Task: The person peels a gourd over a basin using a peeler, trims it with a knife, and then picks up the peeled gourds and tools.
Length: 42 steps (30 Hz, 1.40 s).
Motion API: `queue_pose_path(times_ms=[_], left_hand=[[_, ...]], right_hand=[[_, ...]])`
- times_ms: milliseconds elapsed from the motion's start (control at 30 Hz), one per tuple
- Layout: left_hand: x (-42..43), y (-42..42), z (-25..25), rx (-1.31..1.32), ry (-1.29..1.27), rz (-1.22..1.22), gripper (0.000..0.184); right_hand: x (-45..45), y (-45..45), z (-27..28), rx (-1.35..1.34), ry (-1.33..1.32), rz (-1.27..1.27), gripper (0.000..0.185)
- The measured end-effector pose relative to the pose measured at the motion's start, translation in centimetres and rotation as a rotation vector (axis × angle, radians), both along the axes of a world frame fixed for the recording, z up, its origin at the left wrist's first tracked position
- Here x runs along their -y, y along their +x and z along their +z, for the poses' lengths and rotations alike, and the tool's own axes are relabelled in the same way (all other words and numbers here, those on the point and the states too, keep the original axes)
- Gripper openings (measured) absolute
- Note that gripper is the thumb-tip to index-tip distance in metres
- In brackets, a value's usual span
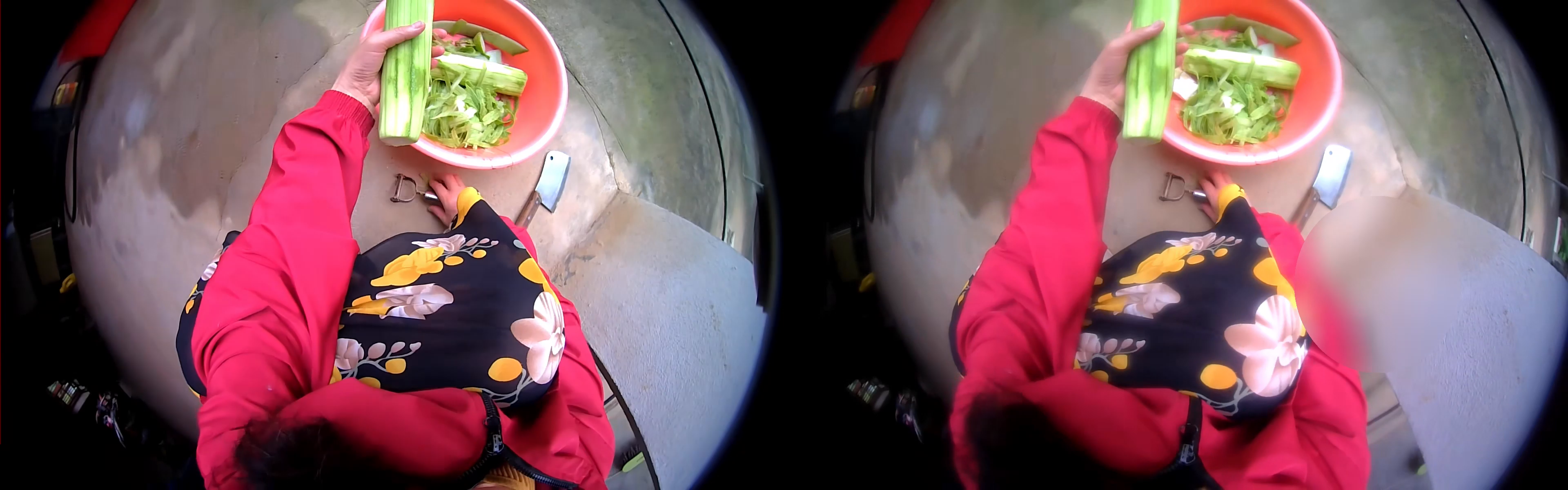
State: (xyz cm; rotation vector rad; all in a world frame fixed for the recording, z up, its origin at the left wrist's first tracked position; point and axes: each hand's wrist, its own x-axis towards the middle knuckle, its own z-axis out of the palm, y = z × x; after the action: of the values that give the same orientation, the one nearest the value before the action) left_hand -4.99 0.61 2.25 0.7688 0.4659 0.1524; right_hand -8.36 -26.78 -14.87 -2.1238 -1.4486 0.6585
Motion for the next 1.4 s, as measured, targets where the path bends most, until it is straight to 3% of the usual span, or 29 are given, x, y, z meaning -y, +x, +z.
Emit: queue_pose_path(times_ms=[133,233,300,367,400,467,500,567,600,700,733,833,933,1167,1300,1400], left_hand=[[0.2,0.2,0.2,0.075,-0.06,-0.019,0.046],[0.0,0.5,-0.3,0.165,-0.119,-0.038,0.046],[-0.9,0.5,-0.4,0.234,-0.119,-0.085,0.047],[-1.1,-0.1,0.7,0.367,-0.171,-0.06,0.049],[-1.5,-0.4,1.2,0.42,-0.186,-0.115,0.048],[-1.9,-0.5,2.1,0.372,-0.125,-0.066,0.047],[-1.5,0.7,-0.4,0.301,-0.091,-0.02,0.045],[-1.9,0.7,-0.5,0.316,-0.103,-0.017,0.042],[-2.0,0.6,-0.5,0.279,-0.032,0.004,0.041],[-2.1,0.6,0.0,0.251,0.007,0.067,0.039],[-2.1,0.6,0.1,0.257,-0.023,0.117,0.038],[-2.7,0.5,-0.9,0.232,-0.11,0.132,0.033],[-2.4,0.5,-1.2,0.15,-0.115,0.159,0.032],[-1.6,0.7,-1.2,0.104,-0.073,0.058,0.047],[-0.7,0.7,0.1,0.149,-0.115,0.071,0.052],[-0.9,0.8,-0.5,0.121,-0.162,0.095,0.05]], right_hand=[[1.9,-0.4,-0.4,0.089,-0.087,0.107,0.037],[0.8,-0.6,2.1,0.043,-0.36,0.214,0.032],[0.9,-1.1,2.9,-0.008,-0.295,0.154,0.032],[0.1,-0.7,7.4,-0.034,-0.153,0.111,0.029],[-0.2,-1.7,7.4,-0.361,0.143,-0.083,0.027],[-0.3,-0.3,10.2,-0.219,0.099,-0.094,0.021],[-0.9,0.5,12.7,-0.149,0.075,-0.1,0.019],[-1.8,1.0,14.3,-0.146,-0.08,-0.122,0.018],[-1.2,0.8,13.0,-0.345,0.105,-0.329,0.019],[-0.2,4.0,13.1,-0.411,0.425,-0.33,0.017],[-0.5,5.1,13.9,-0.107,0.473,-0.317,0.017],[-2.8,6.5,16.5,-0.11,0.393,-0.676,0.029],[-3.6,8.8,15.8,-0.14,0.27,-0.727,0.029],[-3.9,7.2,15.3,-0.6,0.352,-0.798,0.024],[0.2,3.8,15.9,-0.368,0.433,-0.652,0.018],[4.3,1.6,14.0,-0.358,0.296,-0.636,0.018]])
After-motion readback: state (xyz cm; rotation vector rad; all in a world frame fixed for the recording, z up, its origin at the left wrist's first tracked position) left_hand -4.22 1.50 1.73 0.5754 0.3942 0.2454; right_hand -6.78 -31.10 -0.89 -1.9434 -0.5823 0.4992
